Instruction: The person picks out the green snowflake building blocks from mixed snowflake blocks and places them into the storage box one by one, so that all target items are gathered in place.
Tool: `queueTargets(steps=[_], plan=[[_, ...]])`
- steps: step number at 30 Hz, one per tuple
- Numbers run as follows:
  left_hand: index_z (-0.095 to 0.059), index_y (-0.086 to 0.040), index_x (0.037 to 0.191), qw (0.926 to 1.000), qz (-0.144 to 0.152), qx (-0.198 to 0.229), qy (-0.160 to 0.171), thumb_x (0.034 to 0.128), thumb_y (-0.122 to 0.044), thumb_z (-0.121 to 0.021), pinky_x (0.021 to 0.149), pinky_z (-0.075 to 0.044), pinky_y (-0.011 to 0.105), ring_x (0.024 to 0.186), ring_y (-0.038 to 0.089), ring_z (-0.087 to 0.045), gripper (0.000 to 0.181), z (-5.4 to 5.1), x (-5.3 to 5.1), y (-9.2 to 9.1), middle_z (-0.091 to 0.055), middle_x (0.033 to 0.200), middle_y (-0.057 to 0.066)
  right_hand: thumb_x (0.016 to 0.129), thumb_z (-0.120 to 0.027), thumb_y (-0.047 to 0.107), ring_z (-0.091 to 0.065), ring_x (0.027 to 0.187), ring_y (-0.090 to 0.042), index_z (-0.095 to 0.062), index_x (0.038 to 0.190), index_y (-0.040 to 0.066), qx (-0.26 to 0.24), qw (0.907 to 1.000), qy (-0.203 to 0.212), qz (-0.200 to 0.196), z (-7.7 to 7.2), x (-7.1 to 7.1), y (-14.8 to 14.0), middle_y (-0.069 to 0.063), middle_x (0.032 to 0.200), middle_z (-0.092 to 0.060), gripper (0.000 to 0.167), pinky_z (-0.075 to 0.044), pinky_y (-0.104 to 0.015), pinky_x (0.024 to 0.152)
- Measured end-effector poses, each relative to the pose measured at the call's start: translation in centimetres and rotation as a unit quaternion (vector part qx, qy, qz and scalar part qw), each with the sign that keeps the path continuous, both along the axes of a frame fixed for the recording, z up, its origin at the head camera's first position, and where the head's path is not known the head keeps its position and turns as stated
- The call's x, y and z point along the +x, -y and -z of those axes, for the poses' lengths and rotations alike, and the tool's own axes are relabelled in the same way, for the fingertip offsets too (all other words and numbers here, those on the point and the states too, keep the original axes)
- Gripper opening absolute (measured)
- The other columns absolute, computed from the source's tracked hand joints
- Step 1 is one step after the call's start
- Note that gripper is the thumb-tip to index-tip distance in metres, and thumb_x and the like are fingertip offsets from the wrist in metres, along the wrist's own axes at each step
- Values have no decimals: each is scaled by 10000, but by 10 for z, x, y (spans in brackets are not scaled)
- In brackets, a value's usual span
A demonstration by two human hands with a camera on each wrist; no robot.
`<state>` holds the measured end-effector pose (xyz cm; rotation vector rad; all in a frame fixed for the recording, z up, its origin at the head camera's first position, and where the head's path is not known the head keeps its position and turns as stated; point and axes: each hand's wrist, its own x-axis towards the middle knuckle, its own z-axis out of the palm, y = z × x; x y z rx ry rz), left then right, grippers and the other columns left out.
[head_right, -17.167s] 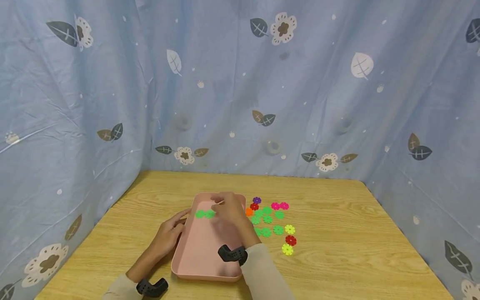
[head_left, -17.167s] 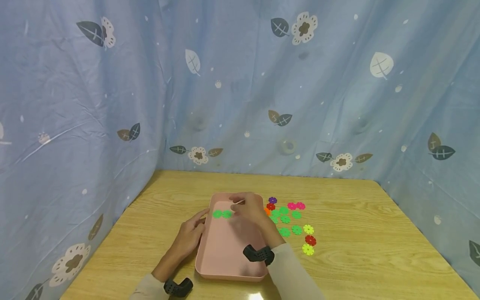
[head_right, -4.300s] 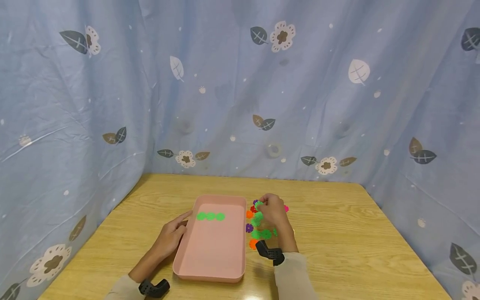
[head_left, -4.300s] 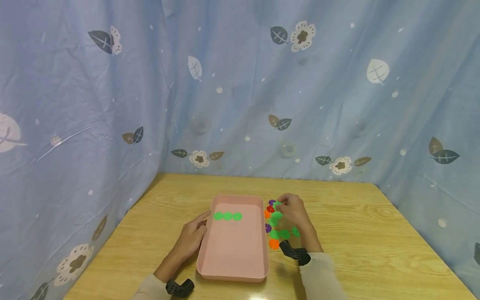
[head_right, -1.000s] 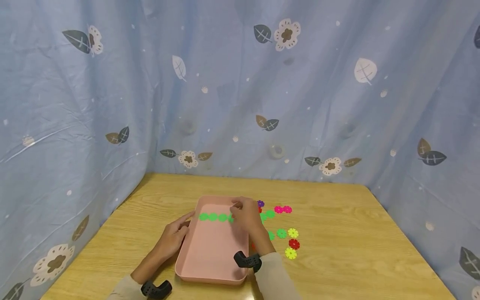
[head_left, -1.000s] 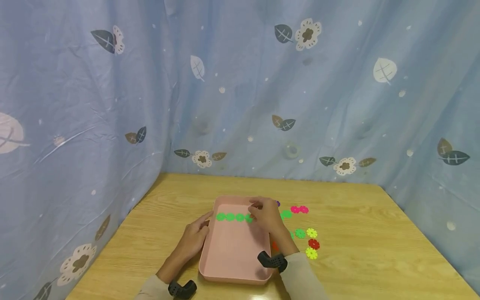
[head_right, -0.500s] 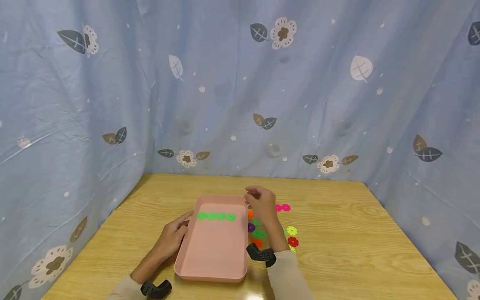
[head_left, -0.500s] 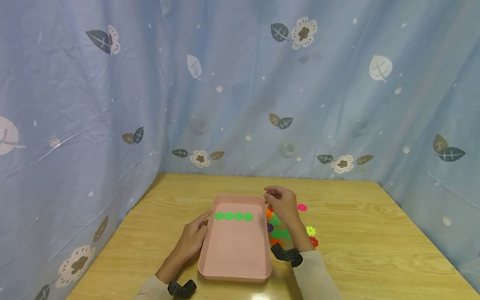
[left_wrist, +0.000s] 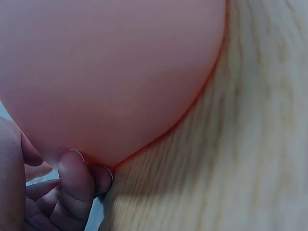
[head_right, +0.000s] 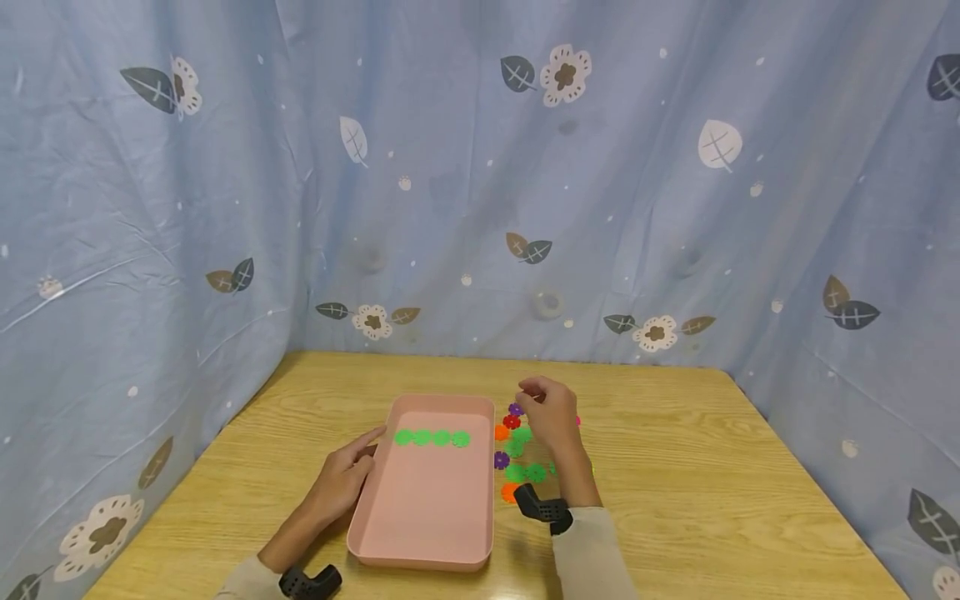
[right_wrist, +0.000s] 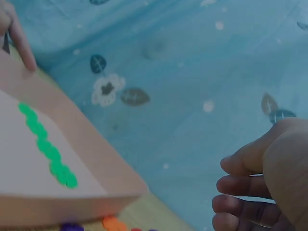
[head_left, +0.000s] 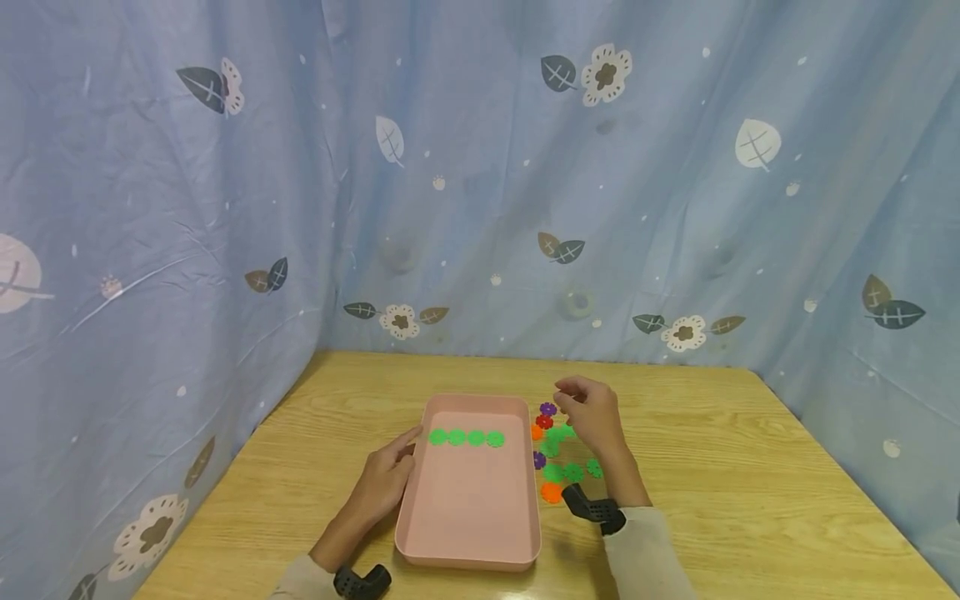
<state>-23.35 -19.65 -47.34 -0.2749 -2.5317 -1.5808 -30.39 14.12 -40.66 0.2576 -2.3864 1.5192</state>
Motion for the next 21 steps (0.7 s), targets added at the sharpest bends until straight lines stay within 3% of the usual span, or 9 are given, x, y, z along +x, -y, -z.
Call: queueTargets(steps=[4, 11, 16, 21], plan=[[-478, -78, 1514, 10000, -52, -27, 2, 1003, -58, -415, 805, -559, 265, 1058, 237, -705, 515, -1, -1, -1, -673, 1288, 190, 963, -661, 110, -643, 766, -257, -735, 1120, 5, 258, 9994, 213, 106, 7, -4, -7, -145, 989, -700, 204, -530, -276, 590], [-454, -45, 1520, 9999, 101, 65, 52, 1013, -62, -406, 580, -541, 269, 727, 203, -699, 510, -3, -3, 0, -648, 1304, 253, 977, -642, 113, -629, 917, -306, -690, 1234, -7, 970, 9933, 603, 205, 21, -10, -13, -174, 1110, -689, 288, -548, -367, 721], [-433, -35, 1529, 9997, 173, 124, 98, 1014, -55, -400, 613, -569, 277, 740, 172, -708, 516, -3, -2, 0, -637, 1306, 275, 961, -653, 94, -632, 1087, -403, -640, 1306, -51, 1382, 9866, 846, 207, 33, -12, -17, -208, 1170, -695, 375, -547, -508, 873], [-428, -29, 1530, 9998, 141, 125, 86, 1015, -51, -403, 664, -575, 273, 819, 179, -716, 516, -3, 0, 0, -646, 1293, 271, 927, -673, 72, -640, 1074, -409, -651, 1287, -61, 1528, 9835, 933, 249, 41, -14, -17, -207, 1155, -704, 385, -528, -550, 910]])
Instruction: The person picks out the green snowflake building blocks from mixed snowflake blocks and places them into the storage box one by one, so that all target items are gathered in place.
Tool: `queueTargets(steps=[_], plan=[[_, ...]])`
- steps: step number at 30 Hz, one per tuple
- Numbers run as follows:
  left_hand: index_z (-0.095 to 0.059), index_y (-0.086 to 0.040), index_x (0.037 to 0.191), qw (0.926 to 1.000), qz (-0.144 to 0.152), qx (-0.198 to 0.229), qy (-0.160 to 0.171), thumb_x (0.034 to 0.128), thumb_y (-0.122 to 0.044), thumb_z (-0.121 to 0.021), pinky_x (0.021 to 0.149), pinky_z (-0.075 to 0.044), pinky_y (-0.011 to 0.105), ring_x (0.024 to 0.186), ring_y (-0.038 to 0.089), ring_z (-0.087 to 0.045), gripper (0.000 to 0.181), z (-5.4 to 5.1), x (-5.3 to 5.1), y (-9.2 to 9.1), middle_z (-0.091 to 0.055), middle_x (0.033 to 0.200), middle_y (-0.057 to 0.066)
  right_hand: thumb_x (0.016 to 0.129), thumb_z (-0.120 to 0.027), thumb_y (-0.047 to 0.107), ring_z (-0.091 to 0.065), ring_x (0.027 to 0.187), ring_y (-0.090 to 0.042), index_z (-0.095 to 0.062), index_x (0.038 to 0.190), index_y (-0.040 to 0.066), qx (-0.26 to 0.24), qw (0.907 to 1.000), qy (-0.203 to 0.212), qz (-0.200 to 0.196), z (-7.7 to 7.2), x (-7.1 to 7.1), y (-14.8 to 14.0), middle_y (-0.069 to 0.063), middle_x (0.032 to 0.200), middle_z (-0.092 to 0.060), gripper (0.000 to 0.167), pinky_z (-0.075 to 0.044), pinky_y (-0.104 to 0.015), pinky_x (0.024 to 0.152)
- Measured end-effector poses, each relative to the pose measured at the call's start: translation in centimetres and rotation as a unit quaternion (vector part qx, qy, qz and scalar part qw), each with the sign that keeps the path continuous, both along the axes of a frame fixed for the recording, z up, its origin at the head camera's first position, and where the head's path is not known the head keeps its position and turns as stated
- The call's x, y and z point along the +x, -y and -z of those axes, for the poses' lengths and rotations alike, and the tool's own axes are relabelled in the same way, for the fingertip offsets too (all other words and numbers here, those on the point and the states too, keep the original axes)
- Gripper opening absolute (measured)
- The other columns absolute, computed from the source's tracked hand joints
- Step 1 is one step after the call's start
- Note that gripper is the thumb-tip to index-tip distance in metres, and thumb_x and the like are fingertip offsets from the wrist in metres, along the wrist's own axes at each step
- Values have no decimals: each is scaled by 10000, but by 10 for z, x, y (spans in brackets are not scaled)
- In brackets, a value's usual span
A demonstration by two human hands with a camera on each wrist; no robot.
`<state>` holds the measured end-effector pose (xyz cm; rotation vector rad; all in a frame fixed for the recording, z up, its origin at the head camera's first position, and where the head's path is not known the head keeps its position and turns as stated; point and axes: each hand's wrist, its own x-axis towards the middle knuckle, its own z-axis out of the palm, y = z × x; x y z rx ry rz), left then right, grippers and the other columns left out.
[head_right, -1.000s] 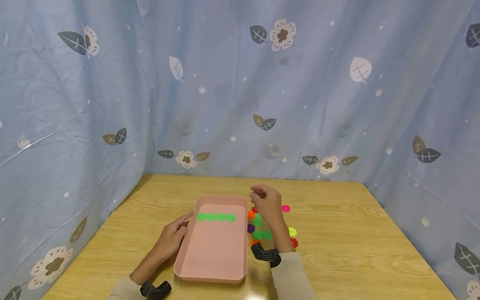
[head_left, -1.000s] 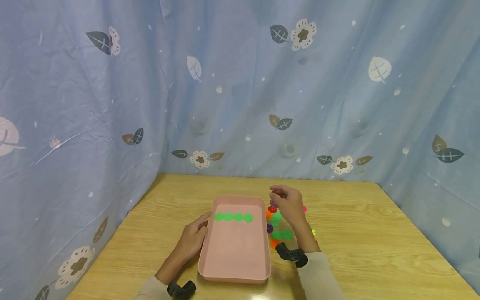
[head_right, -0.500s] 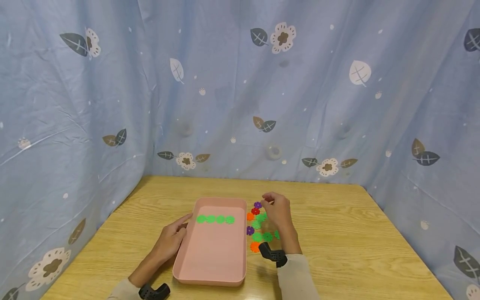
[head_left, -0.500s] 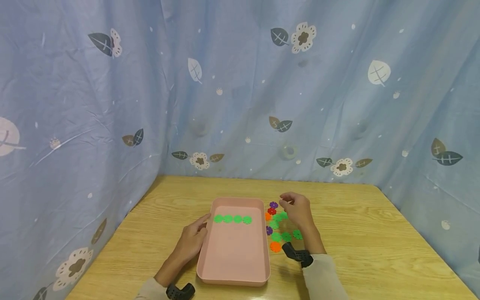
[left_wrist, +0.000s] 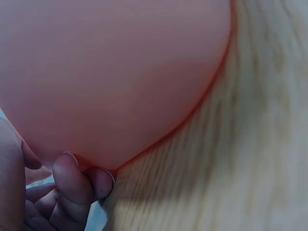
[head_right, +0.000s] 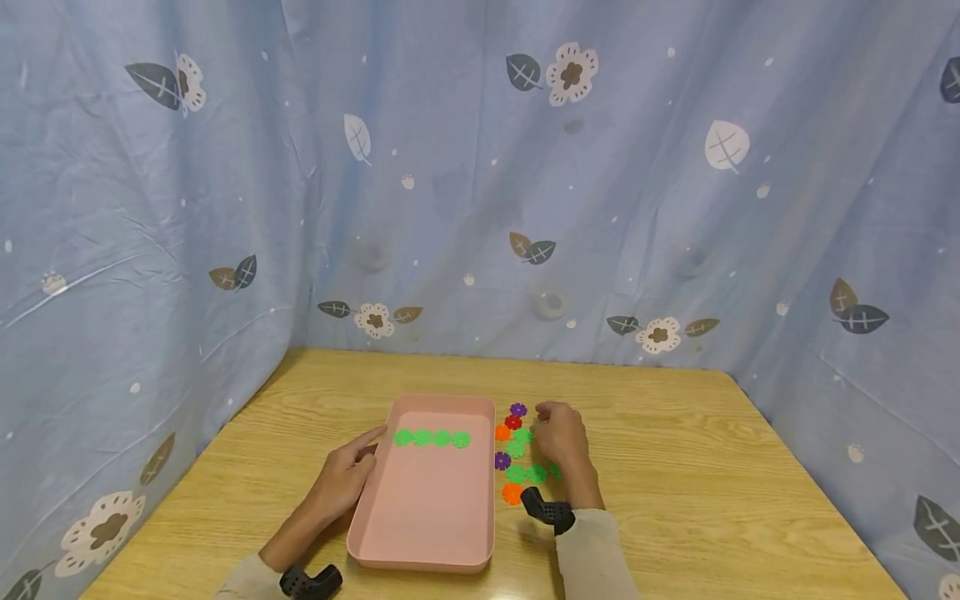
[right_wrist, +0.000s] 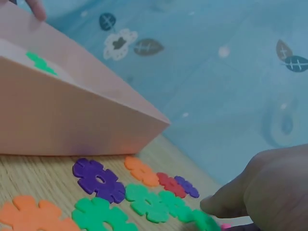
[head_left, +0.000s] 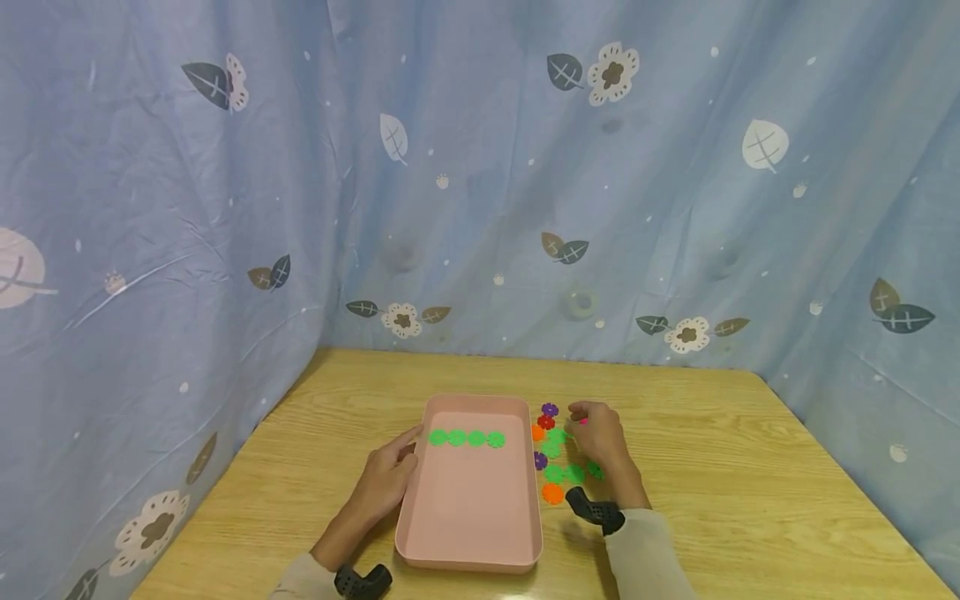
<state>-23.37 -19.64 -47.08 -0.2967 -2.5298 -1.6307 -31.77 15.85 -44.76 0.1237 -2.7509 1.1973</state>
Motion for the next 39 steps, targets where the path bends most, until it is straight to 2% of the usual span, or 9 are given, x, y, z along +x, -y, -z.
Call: queueTargets(steps=[3, 7, 11, 15, 19, 22, 30, 35, 39], plan=[[-423, -23, 1531, 10000, 0, 1, -24, 1019, -52, -401, 681, -575, 271, 854, 185, -720, 513, 0, 0, -1, -650, 1287, 269, 871, -684, 21, -637, 1062, -400, -678, 1256, -46, 65, 9999, 30, 109, 1, -1, 0, -188, 1126, -714, 391, -520, -556, 919], [-422, -26, 1532, 10000, -48, 45, 7, 1013, -48, -404, 657, -573, 278, 795, 192, -714, 520, -1, 0, -1, -651, 1282, 274, 802, -676, -34, -637, 1029, -382, -693, 1231, -44, 119, 9998, 98, 156, 2, -2, 0, -177, 1107, -714, 429, -526, -548, 897], [-442, -40, 1526, 9999, -117, 89, 0, 1004, -52, -423, 630, -561, 280, 776, 205, -705, 522, -3, 0, -3, -651, 1287, 268, 797, -689, -43, -643, 998, -368, -701, 1201, -48, 202, 9996, 167, 129, 2, -3, -1, -189, 1106, -702, 404, -537, -540, 871], [-465, -40, 1512, 9999, -131, 45, -82, 1001, -69, -438, 688, -585, 293, 947, 299, -727, 512, -3, -1, -4, -650, 1295, 259, 803, -714, -28, -638, 968, -351, -715, 1153, -33, 323, 9991, 216, 159, 0, -2, -1, -186, 1088, -692, 350, -539, -534, 866], [-475, -40, 1505, 9998, -168, -51, -120, 999, -82, -436, 793, -598, 317, 1130, 371, -674, 509, -2, -1, -5, -652, 1300, 244, 803, -740, -20, -629, 940, -340, -724, 1100, -18, 327, 9993, 144, 137, -1, -1, -2, -175, 1055, -685, 297, -542, -526, 849], [-484, -37, 1498, 9996, -198, -56, -177, 996, -80, -437, 792, -601, 336, 1121, 384, -676, 506, 0, -2, -5, -653, 1295, 250, 799, -743, -25, -613, 907, -323, -731, 1046, -7, 233, 9996, 112, 100, -2, 0, -3, -157, 1009, -674, 248, -543, -505, 820], [-509, -53, 1486, 9993, -321, -47, -180, 984, -64, -450, 801, -598, 350, 1141, 384, -665, 506, 5, 5, -2, -663, 1287, 229, 830, -630, -75, -573, 832, -278, -727, 961, 5, 50, 9999, -78, -47, -8, 3, -1, -121, 905, -655, 182, -524, -428, 747], [-506, -53, 1487, 9995, -279, -16, -143, 991, -74, -447, 757, -597, 316, 1109, 362, -683, 500, 4, 3, -2, -669, 1281, 224, 868, -705, -28, -525, 806, -246, -684, 955, 27, -171, 9997, -117, 116, -17, 5, 1, -81, 853, -608, 105, -479, -366, 711], [-488, -32, 1493, 9996, -207, 77, -150, 997, -69, -436, 703, -596, 308, 1072, 375, -696, 500, 4, 0, -2, -648, 1293, 267, 882, -733, 5, -532, 741, -235, -676, 968, 8, -471, 9983, -334, -113, -24, 6, 6, -88, 825, -595, 104, -480, -327, 654]])
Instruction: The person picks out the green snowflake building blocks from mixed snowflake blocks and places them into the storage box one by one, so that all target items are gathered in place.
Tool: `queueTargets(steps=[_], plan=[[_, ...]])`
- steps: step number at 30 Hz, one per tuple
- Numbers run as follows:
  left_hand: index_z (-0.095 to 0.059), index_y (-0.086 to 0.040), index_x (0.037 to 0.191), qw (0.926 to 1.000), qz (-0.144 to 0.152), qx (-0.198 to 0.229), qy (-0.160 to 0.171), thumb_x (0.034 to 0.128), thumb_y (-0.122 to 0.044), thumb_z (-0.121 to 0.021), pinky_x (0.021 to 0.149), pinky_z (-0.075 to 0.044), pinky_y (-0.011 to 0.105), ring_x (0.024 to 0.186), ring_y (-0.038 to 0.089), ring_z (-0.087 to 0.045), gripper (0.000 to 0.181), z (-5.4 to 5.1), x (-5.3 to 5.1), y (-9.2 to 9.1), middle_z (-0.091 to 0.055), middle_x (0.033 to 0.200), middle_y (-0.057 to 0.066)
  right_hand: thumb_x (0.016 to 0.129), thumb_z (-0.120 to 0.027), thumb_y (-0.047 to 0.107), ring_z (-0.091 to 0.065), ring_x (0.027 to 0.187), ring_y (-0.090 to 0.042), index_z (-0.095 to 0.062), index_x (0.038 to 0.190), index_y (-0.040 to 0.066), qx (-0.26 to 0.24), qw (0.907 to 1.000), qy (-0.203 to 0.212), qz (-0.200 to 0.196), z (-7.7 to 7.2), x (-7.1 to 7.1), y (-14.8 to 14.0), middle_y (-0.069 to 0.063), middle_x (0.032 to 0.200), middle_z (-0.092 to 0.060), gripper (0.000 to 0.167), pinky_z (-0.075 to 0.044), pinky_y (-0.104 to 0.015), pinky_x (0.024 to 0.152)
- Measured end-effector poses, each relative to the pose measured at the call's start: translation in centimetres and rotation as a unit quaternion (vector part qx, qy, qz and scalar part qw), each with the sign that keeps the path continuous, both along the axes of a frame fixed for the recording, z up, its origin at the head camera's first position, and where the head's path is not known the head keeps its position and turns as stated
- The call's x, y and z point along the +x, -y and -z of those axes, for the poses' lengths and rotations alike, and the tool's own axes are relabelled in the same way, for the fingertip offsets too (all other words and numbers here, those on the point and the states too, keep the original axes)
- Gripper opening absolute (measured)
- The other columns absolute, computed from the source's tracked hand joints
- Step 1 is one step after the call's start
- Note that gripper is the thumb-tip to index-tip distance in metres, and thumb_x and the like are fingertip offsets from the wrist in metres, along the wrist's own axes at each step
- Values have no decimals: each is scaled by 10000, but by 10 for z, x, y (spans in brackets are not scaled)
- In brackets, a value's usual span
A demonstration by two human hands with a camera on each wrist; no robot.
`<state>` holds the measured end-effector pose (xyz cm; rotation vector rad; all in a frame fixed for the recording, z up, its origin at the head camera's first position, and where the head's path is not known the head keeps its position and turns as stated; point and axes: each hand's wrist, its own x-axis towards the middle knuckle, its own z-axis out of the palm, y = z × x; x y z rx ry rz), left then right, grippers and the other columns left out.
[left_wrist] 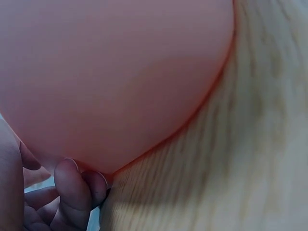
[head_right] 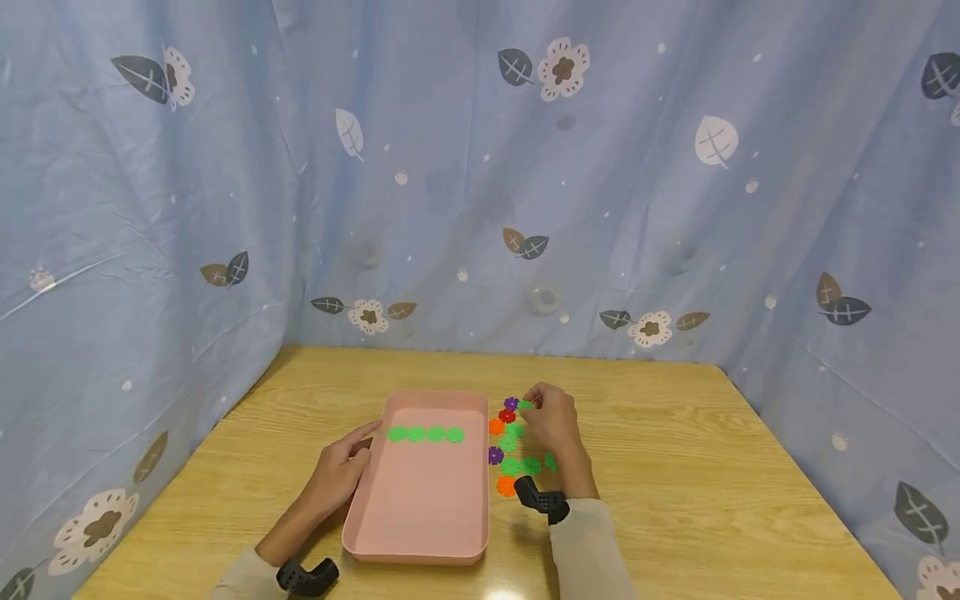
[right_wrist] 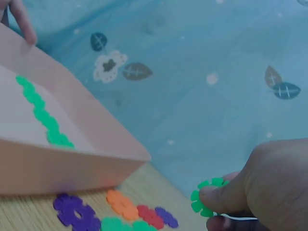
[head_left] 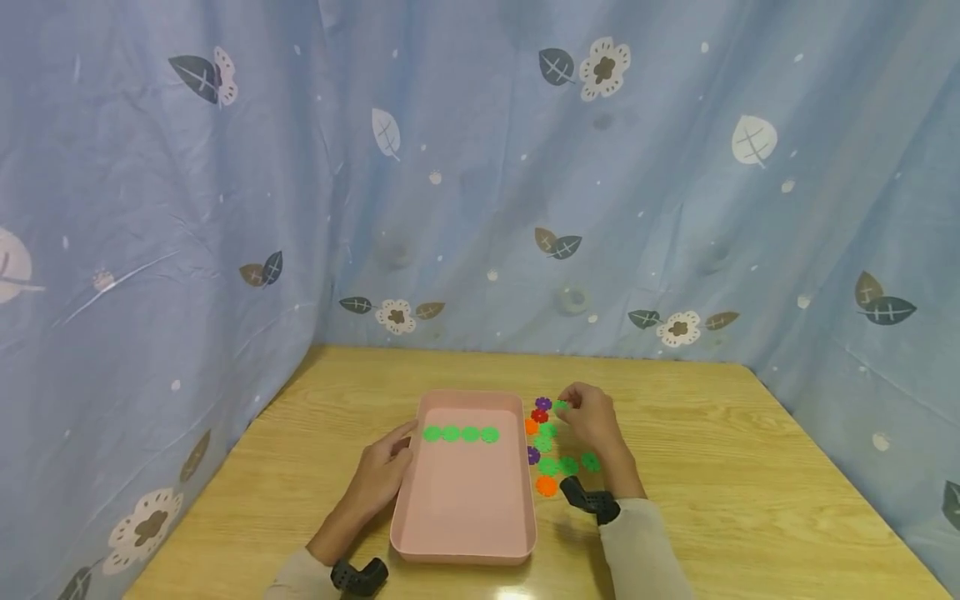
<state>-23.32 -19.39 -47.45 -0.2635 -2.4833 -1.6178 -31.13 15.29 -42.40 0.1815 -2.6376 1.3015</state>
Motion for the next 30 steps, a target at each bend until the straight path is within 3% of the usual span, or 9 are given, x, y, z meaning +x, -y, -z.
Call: queueTargets(steps=[6, 11, 18, 25, 30], plan=[[-466, -12, 1502, 10000, 61, 47, 33, 1001, -61, -433, 701, -590, 305, 1033, 349, -708, 505, 1, 0, -1, -644, 1292, 280, 907, -703, -6, -638, 636, -257, -686, 1011, -16, -506, 9979, -123, -386, -5, -2, 13, -117, 753, -612, 106, -561, -295, 580], [-485, -25, 1492, 10000, 3, -37, -38, 996, -57, -435, 785, -598, 325, 1088, 355, -694, 499, 1, 3, -2, -660, 1281, 254, 908, -707, 9, -597, 644, -203, -695, 1031, 13, -333, 9966, -229, -716, -11, -4, 24, -84, 781, -616, 123, -538, -303, 632], [-456, 3, 1500, 9997, 237, 105, -37, 1006, -47, -431, 796, -608, 374, 1126, 444, -664, 498, 0, 3, 0, -621, 1314, 301, 902, -702, -22, -656, 623, -253, -683, 1029, 2, -305, 9895, -131, -1406, -14, -10, 39, -105, 767, -645, 131, -545, -289, 556], [-460, 4, 1498, 9995, 286, 129, -98, 1003, -46, -443, 804, -607, 381, 1129, 448, -662, 498, -3, 2, 1, -620, 1319, 297, 916, -667, -47, -697, 647, -219, -728, 1053, -35, -355, 9892, 92, -1421, -15, -10, 50, -107, 875, -660, 151, -601, -368, 608], [-448, 8, 1503, 9994, 322, 71, -81, 1005, -38, -426, 767, -610, 346, 1108, 436, -675, 501, -1, 0, 2, -623, 1312, 300, 907, -671, -42, -679, 601, -187, -741, 1070, -48, -171, 9890, 316, -1434, -13, -12, 53, -97, 848, -670, 178, -569, -322, 558]])
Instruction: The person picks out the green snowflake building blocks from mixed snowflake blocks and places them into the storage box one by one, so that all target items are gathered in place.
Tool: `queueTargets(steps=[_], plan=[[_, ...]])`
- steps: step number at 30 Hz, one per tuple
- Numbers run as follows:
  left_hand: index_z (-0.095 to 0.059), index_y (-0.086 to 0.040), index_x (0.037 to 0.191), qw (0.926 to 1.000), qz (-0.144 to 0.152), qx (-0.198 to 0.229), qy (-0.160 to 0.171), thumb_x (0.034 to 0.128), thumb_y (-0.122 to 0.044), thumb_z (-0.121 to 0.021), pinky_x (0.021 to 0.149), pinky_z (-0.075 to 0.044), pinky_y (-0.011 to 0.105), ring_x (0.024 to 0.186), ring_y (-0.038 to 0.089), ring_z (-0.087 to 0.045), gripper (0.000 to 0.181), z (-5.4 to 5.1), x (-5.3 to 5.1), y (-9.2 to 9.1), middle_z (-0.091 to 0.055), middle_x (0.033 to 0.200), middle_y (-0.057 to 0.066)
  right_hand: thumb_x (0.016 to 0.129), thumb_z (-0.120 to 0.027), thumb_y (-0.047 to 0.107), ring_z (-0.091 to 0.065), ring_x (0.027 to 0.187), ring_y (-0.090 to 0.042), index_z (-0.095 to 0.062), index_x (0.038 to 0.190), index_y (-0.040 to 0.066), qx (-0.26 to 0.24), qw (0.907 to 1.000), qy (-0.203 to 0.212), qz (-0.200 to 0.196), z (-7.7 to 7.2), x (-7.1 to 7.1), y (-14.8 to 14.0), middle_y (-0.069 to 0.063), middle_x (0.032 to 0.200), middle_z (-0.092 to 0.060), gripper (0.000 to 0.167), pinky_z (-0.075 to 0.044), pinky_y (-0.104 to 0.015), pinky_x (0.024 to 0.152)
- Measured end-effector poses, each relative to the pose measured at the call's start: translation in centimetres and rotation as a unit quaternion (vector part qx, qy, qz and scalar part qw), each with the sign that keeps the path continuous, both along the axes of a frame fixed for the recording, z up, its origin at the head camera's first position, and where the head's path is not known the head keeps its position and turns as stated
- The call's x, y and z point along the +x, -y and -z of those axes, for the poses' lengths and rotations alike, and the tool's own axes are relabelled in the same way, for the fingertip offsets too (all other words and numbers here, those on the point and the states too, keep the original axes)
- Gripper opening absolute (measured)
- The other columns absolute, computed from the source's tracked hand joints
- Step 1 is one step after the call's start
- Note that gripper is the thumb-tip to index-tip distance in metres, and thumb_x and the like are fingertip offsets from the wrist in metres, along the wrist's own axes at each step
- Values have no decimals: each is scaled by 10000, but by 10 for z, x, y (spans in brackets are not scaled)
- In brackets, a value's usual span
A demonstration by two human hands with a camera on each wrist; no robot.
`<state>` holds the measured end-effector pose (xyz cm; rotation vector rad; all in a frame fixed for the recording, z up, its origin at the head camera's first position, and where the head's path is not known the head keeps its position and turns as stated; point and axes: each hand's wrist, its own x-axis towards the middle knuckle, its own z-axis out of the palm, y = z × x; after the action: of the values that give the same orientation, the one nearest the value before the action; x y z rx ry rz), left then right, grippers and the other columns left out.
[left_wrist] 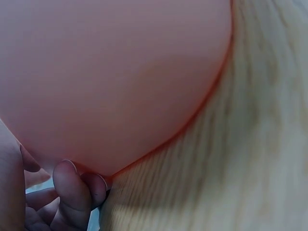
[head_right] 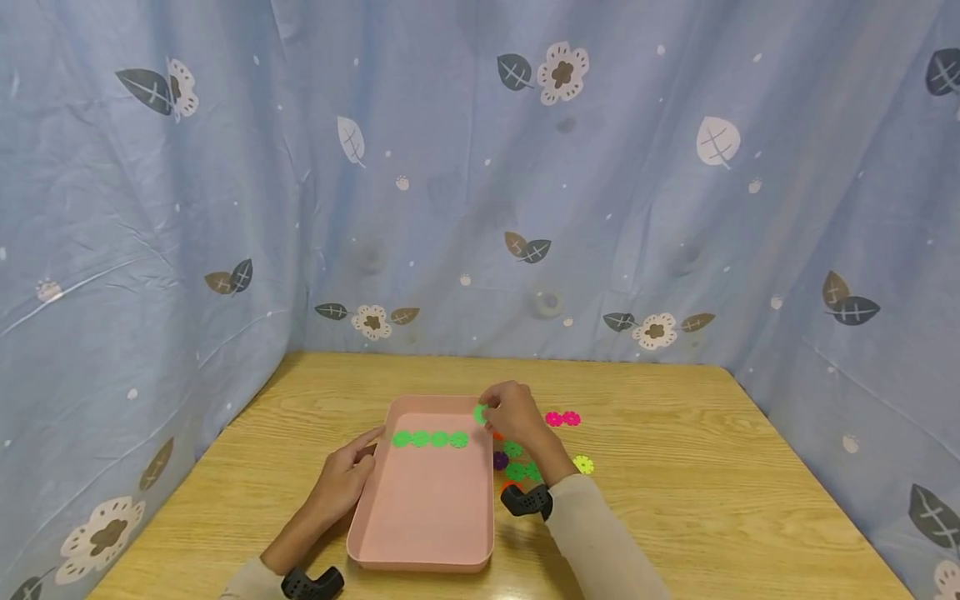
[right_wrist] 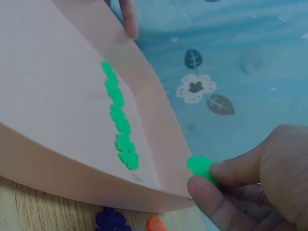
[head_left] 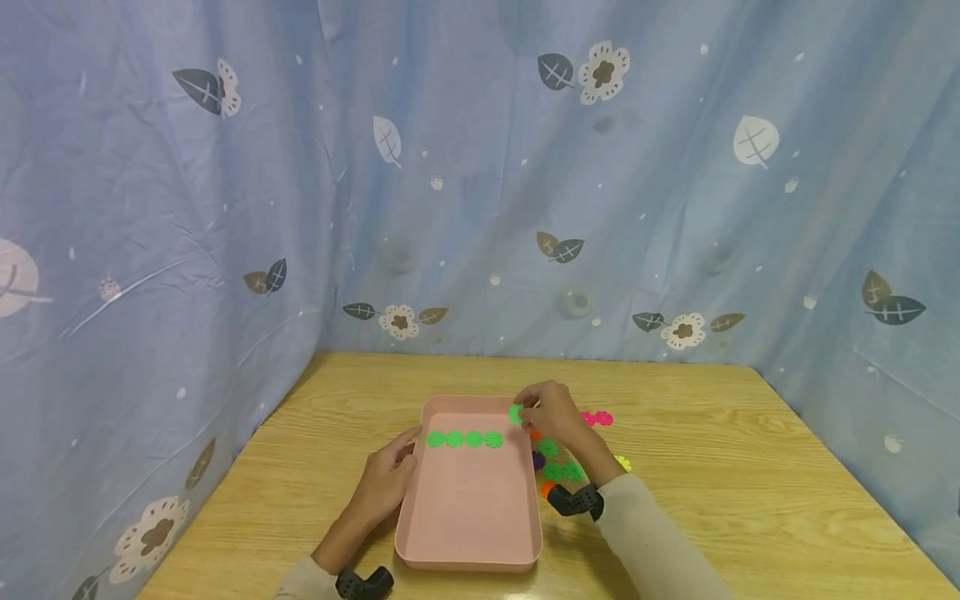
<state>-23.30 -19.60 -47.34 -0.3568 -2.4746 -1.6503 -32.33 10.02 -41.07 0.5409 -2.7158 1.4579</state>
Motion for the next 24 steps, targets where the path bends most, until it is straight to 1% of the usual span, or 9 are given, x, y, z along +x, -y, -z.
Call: queueTargets(steps=[3, 7, 9, 11, 13, 16, 20, 22, 24], plan=[[-443, 9, 1506, 10000, -46, -64, 2, 1002, -36, -417, 771, -607, 331, 1109, 425, -677, 507, 1, 0, 0, -624, 1313, 296, 892, -683, -31, -649, 564, -172, -757, 1029, -27, 155, 9999, 54, 45, 2, -3, 1, -75, 799, -689, 155, -535, -308, 533], [-462, -14, 1504, 9996, -204, -177, 26, 998, -45, -419, 807, -600, 332, 1122, 391, -679, 508, -1, 0, -1, -641, 1306, 265, 867, -704, -8, -631, 659, -163, -782, 946, 29, 423, 9990, 22, 110, 7, -8, 3, -35, 799, -703, 117, -525, -313, 588], [-471, -15, 1499, 9995, -241, -190, 12, 997, -47, -424, 815, -599, 343, 1122, 388, -679, 505, -1, 0, -2, -645, 1301, 262, 863, -701, -8, -620, 721, -153, -787, 915, 50, 565, 9984, -20, 45, 10, -9, 3, -22, 820, -708, 117, -526, -308, 619], [-479, -15, 1493, 9995, -248, -210, -27, 997, -50, -424, 816, -599, 347, 1120, 388, -680, 501, -1, -1, -3, -650, 1294, 261, 868, -689, -17, -621, 731, -156, -786, 897, 58, 694, 9975, -74, -82, 11, -9, 2, -23, 830, -713, 126, -528, -307, 620], [-471, -3, 1494, 9996, -184, -190, -51, 996, -50, -425, 809, -601, 349, 1121, 400, -677, 502, -1, -2, -4, -643, 1298, 272, 877, -674, -29, -602, 709, -156, -781, 889, 55, 814, 9964, -58, -217, 13, -8, 2, -19, 832, -712, 137, -511, -297, 603], [-474, -13, 1496, 9996, -201, -199, -30, 1000, -57, -423, 806, -598, 345, 1130, 401, -672, 500, -1, -1, -3, -640, 1302, 276, 880, -659, -48, -595, 694, -152, -774, 886, 48, 1152, 9916, -260, -524, 14, -7, 2, -35, 849, -710, 150, -510, -306, 610], [-491, -31, 1490, 9992, -366, -155, 53, 995, -55, -433, 816, -595, 357, 1136, 382, -670, 499, -2, 0, -1, -645, 1299, 265, 891, -645, -47, -633, 724, -152, -773, 913, 53, 1597, 9811, -581, -927, 14, -7, 5, -55, 899, -722, 164, -548, -350, 687], [-491, -21, 1487, 9993, -349, -86, 45, 997, -50, -440, 824, -597, 381, 1141, 389, -667, 494, -2, 1, -1, -640, 1303, 272, 904, -651, -31, -663, 778, -178, -772, 926, 62, 1767, 9768, -691, -996, 15, -8, 5, -55, 926, -729, 154, -566, -379, 736], [-488, -20, 1489, 9996, -273, -47, 21, 1003, -53, -444, 846, -594, 398, 1151, 395, -663, 488, -2, 0, -1, -637, 1309, 273, 913, -669, -16, -684, 858, -210, -771, 936, 72, 1890, 9745, -738, -959, 16, -9, 4, -53, 955, -734, 137, -576, -407, 790]])
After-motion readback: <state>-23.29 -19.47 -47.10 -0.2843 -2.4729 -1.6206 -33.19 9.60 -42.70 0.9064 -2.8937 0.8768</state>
